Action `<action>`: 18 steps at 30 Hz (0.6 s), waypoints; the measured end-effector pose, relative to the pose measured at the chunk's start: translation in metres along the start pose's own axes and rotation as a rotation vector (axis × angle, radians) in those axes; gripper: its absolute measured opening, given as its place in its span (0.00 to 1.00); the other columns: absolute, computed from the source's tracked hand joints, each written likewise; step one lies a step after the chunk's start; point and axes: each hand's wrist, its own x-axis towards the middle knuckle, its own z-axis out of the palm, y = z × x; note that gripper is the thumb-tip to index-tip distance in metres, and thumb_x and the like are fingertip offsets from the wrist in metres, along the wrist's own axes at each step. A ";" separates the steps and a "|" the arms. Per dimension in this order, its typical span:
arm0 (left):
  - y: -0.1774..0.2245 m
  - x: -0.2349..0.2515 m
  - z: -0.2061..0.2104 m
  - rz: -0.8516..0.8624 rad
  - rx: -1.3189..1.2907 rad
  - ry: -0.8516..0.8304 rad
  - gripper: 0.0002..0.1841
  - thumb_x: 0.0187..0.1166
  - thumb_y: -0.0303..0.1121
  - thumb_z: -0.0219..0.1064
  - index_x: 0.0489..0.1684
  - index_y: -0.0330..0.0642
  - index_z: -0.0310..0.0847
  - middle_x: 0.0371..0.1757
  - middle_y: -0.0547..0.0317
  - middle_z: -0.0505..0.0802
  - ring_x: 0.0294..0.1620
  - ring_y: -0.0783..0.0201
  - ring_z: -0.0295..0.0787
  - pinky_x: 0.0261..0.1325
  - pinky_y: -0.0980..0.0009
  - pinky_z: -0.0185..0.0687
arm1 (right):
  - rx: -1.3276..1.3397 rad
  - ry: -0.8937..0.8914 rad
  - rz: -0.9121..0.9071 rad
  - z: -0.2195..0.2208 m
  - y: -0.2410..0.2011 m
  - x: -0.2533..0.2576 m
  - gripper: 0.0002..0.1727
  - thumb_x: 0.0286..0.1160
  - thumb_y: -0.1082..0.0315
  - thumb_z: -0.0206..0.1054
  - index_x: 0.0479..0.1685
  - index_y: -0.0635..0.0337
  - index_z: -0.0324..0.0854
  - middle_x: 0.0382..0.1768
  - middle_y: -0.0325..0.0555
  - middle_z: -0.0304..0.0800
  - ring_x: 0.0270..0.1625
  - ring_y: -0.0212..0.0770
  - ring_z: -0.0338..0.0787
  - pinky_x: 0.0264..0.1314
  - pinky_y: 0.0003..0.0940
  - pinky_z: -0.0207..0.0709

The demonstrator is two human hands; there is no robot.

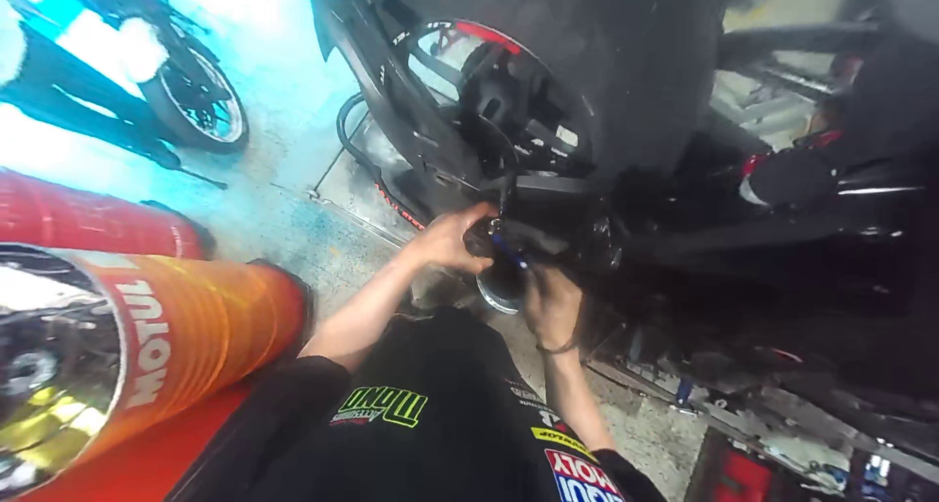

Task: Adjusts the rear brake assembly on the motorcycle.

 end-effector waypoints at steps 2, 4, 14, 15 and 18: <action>-0.001 0.006 -0.003 0.024 -0.007 -0.008 0.50 0.49 0.61 0.83 0.79 0.52 0.72 0.65 0.58 0.91 0.65 0.65 0.88 0.67 0.51 0.87 | -0.086 -0.015 0.004 0.004 -0.002 0.021 0.16 0.84 0.57 0.61 0.47 0.52 0.94 0.45 0.46 0.97 0.46 0.46 0.96 0.47 0.50 0.89; -0.001 0.007 0.000 0.046 -0.002 -0.015 0.51 0.47 0.62 0.83 0.79 0.51 0.72 0.64 0.58 0.91 0.64 0.65 0.88 0.67 0.52 0.87 | -0.112 -0.042 0.104 0.003 0.010 0.006 0.16 0.86 0.57 0.60 0.49 0.52 0.93 0.44 0.45 0.96 0.45 0.46 0.95 0.47 0.51 0.89; -0.001 0.008 0.003 0.059 -0.044 -0.001 0.51 0.46 0.59 0.84 0.77 0.50 0.72 0.62 0.60 0.91 0.62 0.67 0.89 0.65 0.53 0.88 | -0.384 -0.709 0.736 0.093 0.096 -0.067 0.27 0.70 0.57 0.71 0.67 0.62 0.82 0.63 0.66 0.87 0.63 0.66 0.89 0.60 0.69 0.82; -0.001 0.008 0.002 0.051 -0.038 -0.007 0.50 0.47 0.59 0.84 0.78 0.50 0.71 0.62 0.60 0.91 0.62 0.67 0.89 0.65 0.53 0.88 | -0.407 -0.701 0.715 0.106 0.105 -0.064 0.31 0.70 0.56 0.71 0.74 0.60 0.79 0.68 0.66 0.84 0.68 0.67 0.86 0.64 0.70 0.80; 0.002 0.007 0.002 0.003 0.030 -0.009 0.49 0.48 0.60 0.84 0.78 0.54 0.71 0.61 0.62 0.92 0.61 0.68 0.89 0.64 0.53 0.89 | -0.433 -0.722 0.690 0.123 0.114 -0.064 0.30 0.75 0.55 0.67 0.77 0.56 0.78 0.70 0.63 0.85 0.72 0.65 0.84 0.69 0.71 0.77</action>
